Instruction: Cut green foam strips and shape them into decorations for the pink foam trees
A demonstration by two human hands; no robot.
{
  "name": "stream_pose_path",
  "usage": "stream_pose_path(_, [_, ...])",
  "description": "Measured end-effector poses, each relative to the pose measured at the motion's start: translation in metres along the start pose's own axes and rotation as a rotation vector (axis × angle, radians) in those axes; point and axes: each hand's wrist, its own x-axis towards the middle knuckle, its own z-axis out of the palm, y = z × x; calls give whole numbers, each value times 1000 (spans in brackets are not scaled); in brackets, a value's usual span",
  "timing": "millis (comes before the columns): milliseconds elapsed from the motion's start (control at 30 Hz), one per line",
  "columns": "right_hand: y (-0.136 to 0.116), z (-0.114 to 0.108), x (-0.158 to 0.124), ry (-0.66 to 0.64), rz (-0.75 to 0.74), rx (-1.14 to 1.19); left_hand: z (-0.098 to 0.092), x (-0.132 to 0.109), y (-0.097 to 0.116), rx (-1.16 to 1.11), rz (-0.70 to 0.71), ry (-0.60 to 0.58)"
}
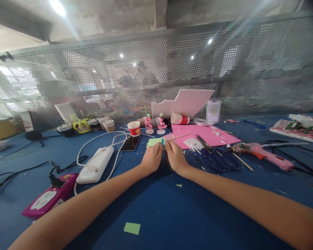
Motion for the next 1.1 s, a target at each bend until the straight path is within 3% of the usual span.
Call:
stream_pose_path(167, [2,1,2,-36,28,61,-2,1,2,-32,3,2])
stream_pose_path(533, [-1,-2,-2,-14,-82,-150,2,0,0,18,11,-20])
stream_pose_path(1100, [-2,1,-6,-44,-70,-128,1,2,-1,-17,11,5])
